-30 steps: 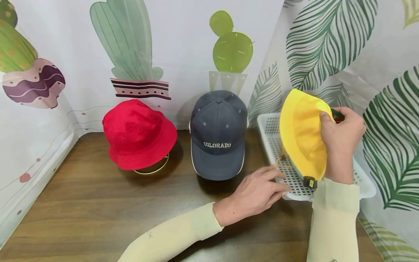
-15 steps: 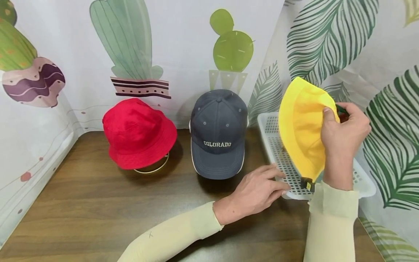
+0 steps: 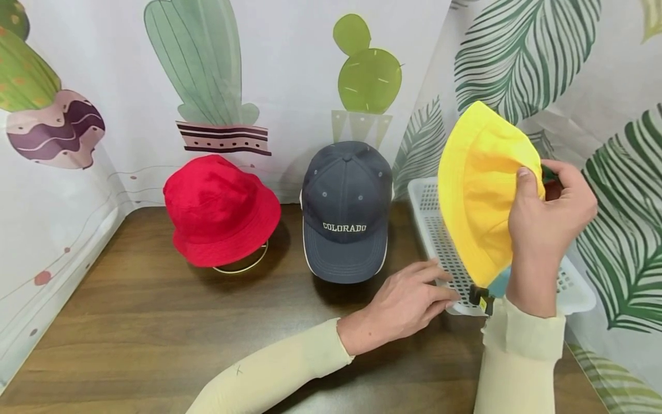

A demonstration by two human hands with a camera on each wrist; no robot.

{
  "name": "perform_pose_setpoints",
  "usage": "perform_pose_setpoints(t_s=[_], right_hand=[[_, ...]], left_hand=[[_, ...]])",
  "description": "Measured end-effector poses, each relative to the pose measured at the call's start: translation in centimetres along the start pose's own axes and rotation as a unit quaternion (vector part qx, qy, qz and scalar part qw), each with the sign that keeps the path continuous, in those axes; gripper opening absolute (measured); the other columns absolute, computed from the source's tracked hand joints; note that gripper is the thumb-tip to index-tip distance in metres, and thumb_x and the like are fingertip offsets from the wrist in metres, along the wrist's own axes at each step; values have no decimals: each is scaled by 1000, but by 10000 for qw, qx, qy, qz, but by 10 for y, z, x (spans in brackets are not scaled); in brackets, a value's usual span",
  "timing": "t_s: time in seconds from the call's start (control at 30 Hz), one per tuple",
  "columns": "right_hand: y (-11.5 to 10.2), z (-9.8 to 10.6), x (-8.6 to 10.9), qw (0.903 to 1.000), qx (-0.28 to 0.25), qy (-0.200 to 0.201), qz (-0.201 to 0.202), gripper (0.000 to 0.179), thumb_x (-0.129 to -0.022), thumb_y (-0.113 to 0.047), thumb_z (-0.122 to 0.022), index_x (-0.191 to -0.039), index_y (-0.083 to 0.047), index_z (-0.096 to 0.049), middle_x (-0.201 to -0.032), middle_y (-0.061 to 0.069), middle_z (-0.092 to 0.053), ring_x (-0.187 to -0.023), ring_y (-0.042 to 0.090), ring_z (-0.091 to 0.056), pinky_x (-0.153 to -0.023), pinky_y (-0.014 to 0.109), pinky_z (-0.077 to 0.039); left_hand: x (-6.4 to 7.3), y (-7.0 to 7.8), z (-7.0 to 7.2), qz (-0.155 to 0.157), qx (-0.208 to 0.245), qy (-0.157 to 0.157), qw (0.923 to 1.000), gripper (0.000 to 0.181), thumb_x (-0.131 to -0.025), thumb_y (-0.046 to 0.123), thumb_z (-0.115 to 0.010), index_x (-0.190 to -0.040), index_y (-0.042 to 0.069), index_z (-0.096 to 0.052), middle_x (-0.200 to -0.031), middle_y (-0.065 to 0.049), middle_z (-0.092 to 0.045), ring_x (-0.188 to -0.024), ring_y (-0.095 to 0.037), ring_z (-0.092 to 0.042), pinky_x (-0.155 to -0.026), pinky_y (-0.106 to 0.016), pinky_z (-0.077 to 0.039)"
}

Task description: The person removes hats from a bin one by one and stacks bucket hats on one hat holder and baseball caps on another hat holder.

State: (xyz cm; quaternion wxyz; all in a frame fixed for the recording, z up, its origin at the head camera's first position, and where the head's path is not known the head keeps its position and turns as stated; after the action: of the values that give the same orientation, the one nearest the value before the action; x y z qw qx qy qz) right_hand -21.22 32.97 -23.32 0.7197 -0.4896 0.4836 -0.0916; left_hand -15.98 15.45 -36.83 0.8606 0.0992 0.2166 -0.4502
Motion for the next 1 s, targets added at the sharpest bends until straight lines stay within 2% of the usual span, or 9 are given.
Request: perform_pose_setpoints(t_s=[0.13, 0.27, 0.4, 0.57, 0.8, 0.93, 1.0], right_hand=[[-10, 3, 7, 9997, -231, 66, 59, 18, -101, -4, -67, -111, -6, -81, -85, -18, -57, -74, 2, -55, -77, 23, -46], [-27, 5, 15, 9987, -468, 186, 85, 18, -100, -1, -66, -110, -2, -80, -88, -16, -60, -86, 5, -62, -83, 25, -50], [-40, 7, 21, 9967, -736, 326, 83, 18, -99, 1, -65, -107, -2, -80, -94, -10, -65, -89, 9, -65, -83, 25, -50], [-45, 11, 27, 9928, -1118, 392, 148, 15, -99, 0, -67, -107, -2, -79, -99, -5, -68, -90, 10, -65, -86, 26, -50], [-46, 15, 33, 9905, -1290, 398, 273, 17, -102, -5, -67, -114, -1, -77, -111, 3, -70, -105, 20, -67, -94, 31, -52], [-50, 17, 38, 9829, -1764, 415, 317, 16, -100, -3, -69, -114, 1, -77, -111, 12, -71, -104, 27, -69, -92, 34, -55], [-51, 18, 40, 9756, -2136, 438, 251, 17, -99, -2, -71, -113, 3, -76, -111, 16, -70, -103, 29, -69, -90, 35, -55]], left_hand=[[0, 0, 0, 2, -3, -21, 10000, 22, -108, 38, -62, -119, 38, -81, -124, 15, -69, -128, -1, -57, -129, -23, -17], [-1, 0, 0, 6, -12, -48, 10000, 21, -108, 38, -62, -120, 39, -80, -124, 15, -69, -128, -1, -57, -129, -24, -16], [-1, 0, 0, 13, -33, -35, 10000, 22, -109, 38, -61, -120, 38, -80, -124, 15, -69, -129, -1, -57, -129, -24, -17], [0, 0, 0, 13, -68, -35, 10000, 23, -109, 39, -60, -122, 38, -79, -126, 14, -68, -132, -4, -56, -129, -25, -17], [0, 0, 1, -43, -132, 66, 9999, 24, -109, 41, -60, -123, 38, -79, -125, 14, -67, -130, -6, -56, -128, -24, -21], [1, 0, 2, -20, -161, 148, 9998, 23, -109, 42, -61, -121, 39, -80, -123, 15, -67, -129, -7, -56, -124, -22, -27], [1, 0, 2, 6, -173, 164, 9997, 22, -108, 43, -61, -120, 39, -80, -122, 16, -68, -128, -7, -57, -121, -21, -31]])
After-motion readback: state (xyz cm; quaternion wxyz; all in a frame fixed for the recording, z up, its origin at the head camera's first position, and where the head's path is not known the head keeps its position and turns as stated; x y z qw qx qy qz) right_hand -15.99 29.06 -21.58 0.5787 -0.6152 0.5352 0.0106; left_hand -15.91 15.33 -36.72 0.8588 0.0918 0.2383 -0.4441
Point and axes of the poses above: each hand's wrist, its own x-axis away from the middle knuckle, its own z-axis out of the back of the hand, y = z × x, the point moved 5 cm from there along -x, towards the middle knuckle
